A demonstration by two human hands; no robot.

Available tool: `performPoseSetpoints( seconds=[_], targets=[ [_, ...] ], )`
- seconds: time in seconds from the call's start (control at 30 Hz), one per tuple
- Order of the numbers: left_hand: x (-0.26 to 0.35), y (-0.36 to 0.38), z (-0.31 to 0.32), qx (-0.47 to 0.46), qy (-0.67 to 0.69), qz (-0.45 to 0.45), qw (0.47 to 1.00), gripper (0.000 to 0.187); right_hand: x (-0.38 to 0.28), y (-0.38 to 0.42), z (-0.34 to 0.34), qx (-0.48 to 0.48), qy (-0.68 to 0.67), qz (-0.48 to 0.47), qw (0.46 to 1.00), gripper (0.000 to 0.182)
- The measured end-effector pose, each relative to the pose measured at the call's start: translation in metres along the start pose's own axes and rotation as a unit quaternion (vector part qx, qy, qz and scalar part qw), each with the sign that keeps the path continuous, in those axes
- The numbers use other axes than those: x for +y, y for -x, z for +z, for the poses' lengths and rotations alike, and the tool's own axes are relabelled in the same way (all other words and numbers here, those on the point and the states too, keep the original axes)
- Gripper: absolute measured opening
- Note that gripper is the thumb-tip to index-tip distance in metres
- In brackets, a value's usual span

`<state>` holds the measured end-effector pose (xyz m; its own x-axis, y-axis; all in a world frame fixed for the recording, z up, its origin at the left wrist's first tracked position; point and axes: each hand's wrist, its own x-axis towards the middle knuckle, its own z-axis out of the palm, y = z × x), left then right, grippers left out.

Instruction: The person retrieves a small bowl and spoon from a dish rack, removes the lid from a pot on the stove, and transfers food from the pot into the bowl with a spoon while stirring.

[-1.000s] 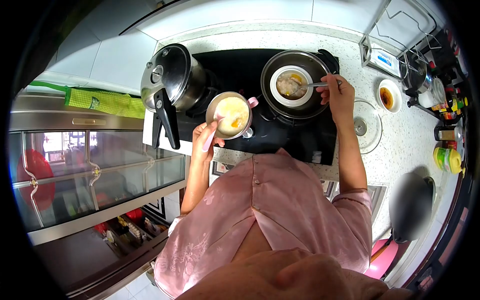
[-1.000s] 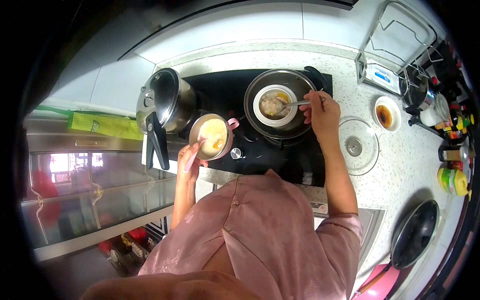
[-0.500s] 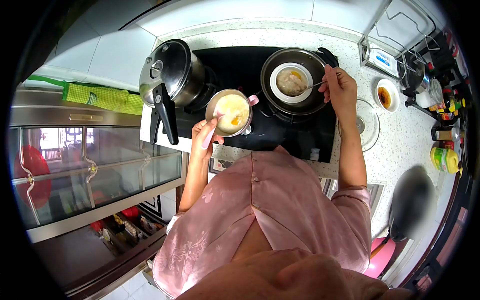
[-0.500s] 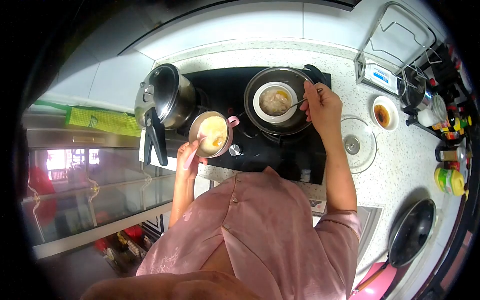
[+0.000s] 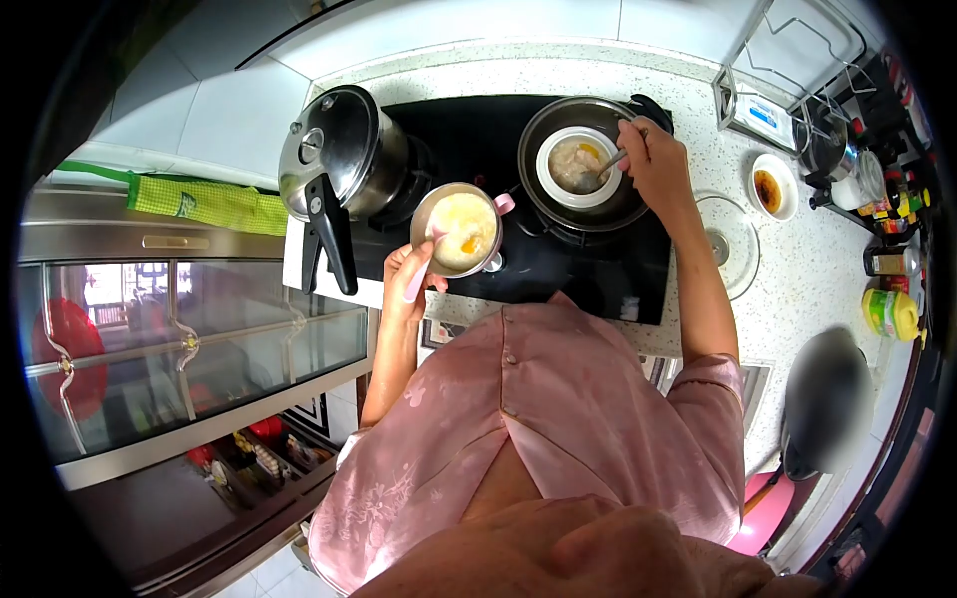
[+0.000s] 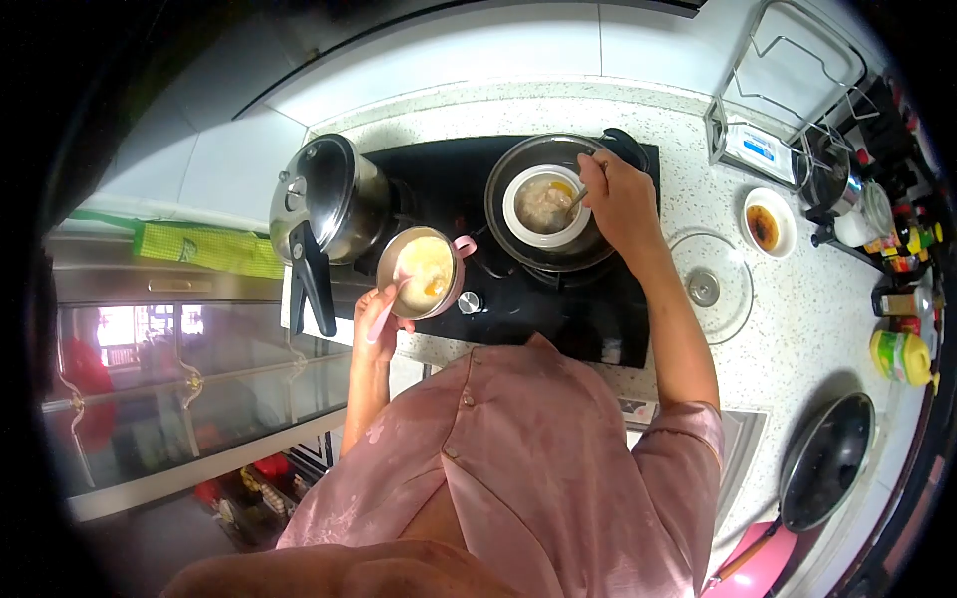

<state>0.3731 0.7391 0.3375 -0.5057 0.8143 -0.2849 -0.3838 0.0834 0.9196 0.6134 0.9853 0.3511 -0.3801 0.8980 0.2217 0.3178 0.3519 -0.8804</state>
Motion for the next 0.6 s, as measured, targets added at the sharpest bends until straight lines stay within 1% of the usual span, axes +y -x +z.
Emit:
performPoseSetpoints(
  seconds=[0.1,0.23,0.3,0.33,0.4,0.43,0.5,0.6],
  targets=[
    [0.001,0.0,-0.001,0.008,-0.003,0.0,1.0,0.024,0.01,-0.004,0.002,0.01,-0.022,0.023,0.999,0.028],
    [0.0,-0.001,-0.003,0.02,-0.007,-0.004,1.0,0.023,0.015,-0.001,0.005,0.013,-0.031,0.008,0.999,0.027],
    [0.001,-0.002,-0.002,0.019,-0.011,-0.002,1.0,0.023,0.004,0.0,-0.001,0.021,-0.022,-0.037,0.999,0.022],
    [0.001,-0.002,-0.002,0.02,-0.01,-0.002,1.0,0.023,-0.005,0.0,-0.006,0.022,-0.023,-0.036,0.999,0.022],
    [0.001,-0.003,0.0,0.023,-0.011,-0.001,1.0,0.023,-0.02,0.0,-0.016,-0.023,0.03,-0.166,0.985,0.017],
    [0.001,-0.003,0.001,0.021,-0.009,-0.001,1.0,0.023,-0.02,0.001,-0.014,-0.023,0.029,-0.166,0.985,0.017],
    [0.002,-0.003,0.004,0.019,-0.007,0.0,1.0,0.023,-0.016,0.002,-0.01,-0.063,0.044,-0.199,0.977,0.016],
    [0.005,-0.001,0.008,0.026,-0.003,-0.004,1.0,0.022,-0.005,0.009,-0.003,-0.08,0.025,-0.181,0.98,0.016]
  ],
)
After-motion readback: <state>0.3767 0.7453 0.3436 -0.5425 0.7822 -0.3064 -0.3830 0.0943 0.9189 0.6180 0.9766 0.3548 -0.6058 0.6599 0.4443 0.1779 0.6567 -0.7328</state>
